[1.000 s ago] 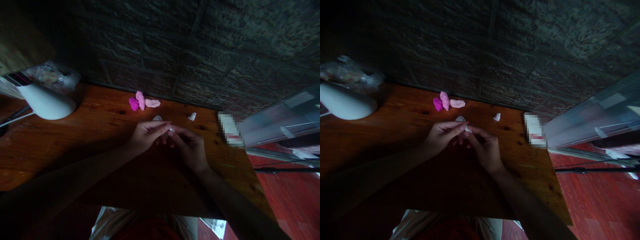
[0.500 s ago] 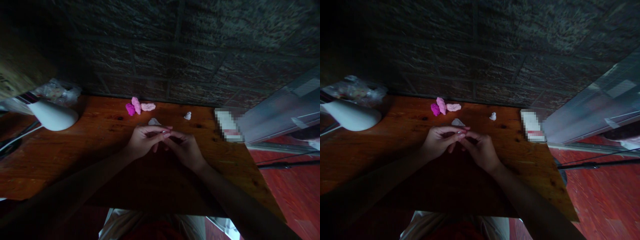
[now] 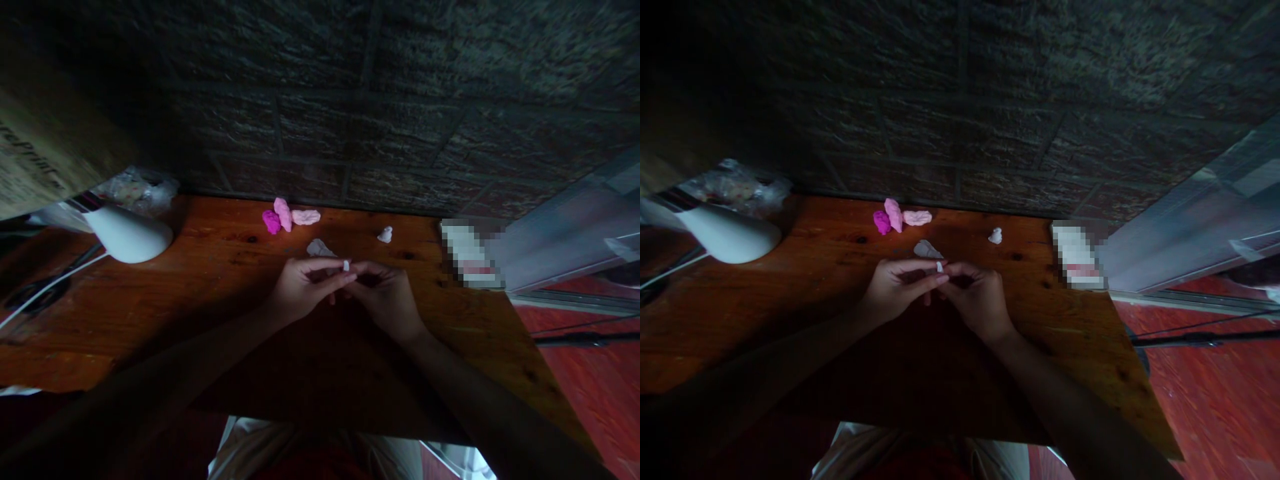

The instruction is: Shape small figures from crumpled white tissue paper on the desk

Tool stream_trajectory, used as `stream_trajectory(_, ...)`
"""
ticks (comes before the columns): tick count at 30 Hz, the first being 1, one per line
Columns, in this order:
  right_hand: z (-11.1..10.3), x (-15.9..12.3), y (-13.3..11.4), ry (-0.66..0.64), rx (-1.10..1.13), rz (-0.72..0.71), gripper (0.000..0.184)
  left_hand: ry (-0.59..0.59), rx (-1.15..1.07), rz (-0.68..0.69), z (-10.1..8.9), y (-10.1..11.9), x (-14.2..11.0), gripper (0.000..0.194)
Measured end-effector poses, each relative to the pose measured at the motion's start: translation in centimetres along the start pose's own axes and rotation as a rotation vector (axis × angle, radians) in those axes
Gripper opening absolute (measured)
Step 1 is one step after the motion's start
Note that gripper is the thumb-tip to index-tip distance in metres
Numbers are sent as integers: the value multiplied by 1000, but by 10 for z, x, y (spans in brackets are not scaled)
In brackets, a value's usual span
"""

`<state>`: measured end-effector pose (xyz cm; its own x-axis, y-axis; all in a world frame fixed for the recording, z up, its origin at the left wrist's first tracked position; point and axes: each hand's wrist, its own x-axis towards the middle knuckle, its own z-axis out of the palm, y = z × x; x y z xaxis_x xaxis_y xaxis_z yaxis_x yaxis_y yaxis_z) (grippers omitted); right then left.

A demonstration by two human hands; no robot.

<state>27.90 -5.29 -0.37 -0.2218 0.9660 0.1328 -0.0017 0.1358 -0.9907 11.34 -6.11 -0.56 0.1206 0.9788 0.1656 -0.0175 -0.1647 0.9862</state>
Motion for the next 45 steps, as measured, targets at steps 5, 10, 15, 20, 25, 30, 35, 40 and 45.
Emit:
stream_trajectory(5, 1, 0, -7, -86, 43, -25, 15, -30, 0, 23, -7, 5, 2, 28)
stream_trajectory(10, -1, 0, -13, -142, 51, 7, 19, -69, -50, -26, -15, 6, 6, 30)
stream_trajectory(15, -1, -1, -14, -155, 70, 26, 13, -95, -150, -9, -12, 5, 5, 25)
stream_trajectory(20, 2, 2, -10, -190, 185, 66, 18, -106, -235, -10, -14, 2, 7, 22)
stream_trajectory(25, -3, 4, -3, -230, 189, 178, 28, -118, -269, -18, -19, -1, 12, 19)
stream_trajectory(30, -7, 4, -2, -289, 185, 216, 28, -161, -202, -56, -21, -1, 11, 27)
stream_trajectory(35, -6, 4, -3, -294, 132, 170, 27, -191, -199, -54, -21, -1, 10, 32)
stream_trajectory(40, -8, 4, -7, -383, 116, 144, 28, -299, -266, -86, -27, -3, 13, 33)
stream_trajectory(45, -11, 5, -5, -485, 186, 233, 34, -340, -363, -138, -34, -6, 18, 25)
